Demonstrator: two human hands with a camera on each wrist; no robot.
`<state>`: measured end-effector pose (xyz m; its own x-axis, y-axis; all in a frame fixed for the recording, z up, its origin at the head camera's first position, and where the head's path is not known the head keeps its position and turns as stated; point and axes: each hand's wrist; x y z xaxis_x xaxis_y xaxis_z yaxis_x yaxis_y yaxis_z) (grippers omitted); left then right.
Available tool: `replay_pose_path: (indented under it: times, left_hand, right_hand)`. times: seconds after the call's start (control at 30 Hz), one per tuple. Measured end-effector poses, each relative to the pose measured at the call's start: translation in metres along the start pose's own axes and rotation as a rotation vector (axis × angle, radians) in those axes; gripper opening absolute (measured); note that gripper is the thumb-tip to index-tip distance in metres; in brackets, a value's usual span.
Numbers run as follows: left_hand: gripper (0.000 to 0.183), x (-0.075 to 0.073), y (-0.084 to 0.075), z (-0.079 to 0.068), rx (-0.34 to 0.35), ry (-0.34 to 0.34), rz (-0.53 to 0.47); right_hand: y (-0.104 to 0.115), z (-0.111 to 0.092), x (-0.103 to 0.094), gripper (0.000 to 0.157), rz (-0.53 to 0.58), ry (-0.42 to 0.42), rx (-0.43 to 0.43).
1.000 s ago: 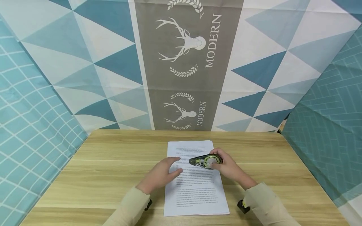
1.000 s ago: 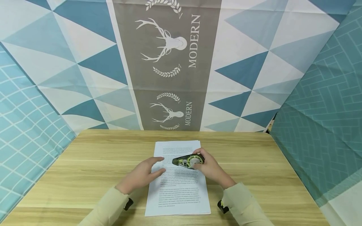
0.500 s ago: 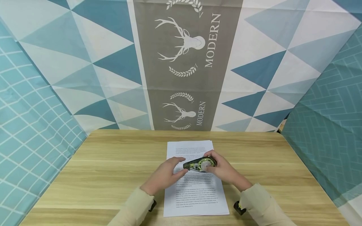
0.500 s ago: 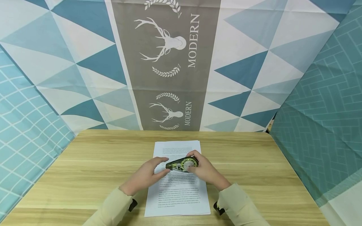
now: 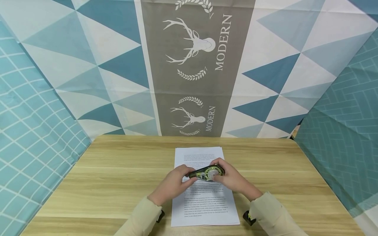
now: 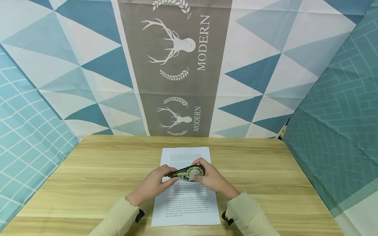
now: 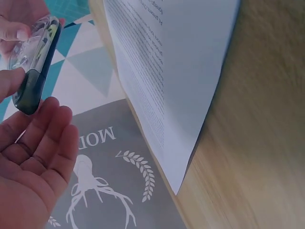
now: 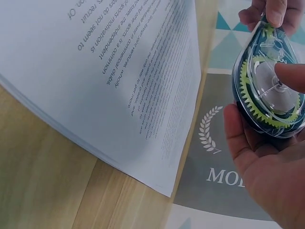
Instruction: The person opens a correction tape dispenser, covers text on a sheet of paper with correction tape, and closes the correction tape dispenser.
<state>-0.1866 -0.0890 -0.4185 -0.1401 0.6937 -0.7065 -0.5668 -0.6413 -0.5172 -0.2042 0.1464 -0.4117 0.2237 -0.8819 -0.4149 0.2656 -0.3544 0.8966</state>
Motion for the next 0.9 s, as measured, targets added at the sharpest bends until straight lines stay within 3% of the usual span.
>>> replay_pose_path:
  times: [0.43,0.9]
  left_hand:
    - [0.021,-0.0023,-0.0057,-0.0023,0.020,-0.018,-0.015]
    - [0.024,-0.0018,-0.0095,-0.0016,0.025,-0.025,-0.019]
  right_hand:
    - [-0.0029,-0.0002,-0.0007,0.044,-0.009,-0.014,0.036]
    - [-0.0048,-0.0009,-0.0001,0.041,-0.097,-0.018,0.055]
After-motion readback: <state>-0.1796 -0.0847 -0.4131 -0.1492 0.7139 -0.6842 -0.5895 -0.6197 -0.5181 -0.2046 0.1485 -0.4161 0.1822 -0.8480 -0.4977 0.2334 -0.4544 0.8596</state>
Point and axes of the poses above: each hand's wrist, its own z-axis towards the middle knuckle, its own x-axis out of the palm, y = z × x, and after that the axes turned 12 degrees about -y, right-handed
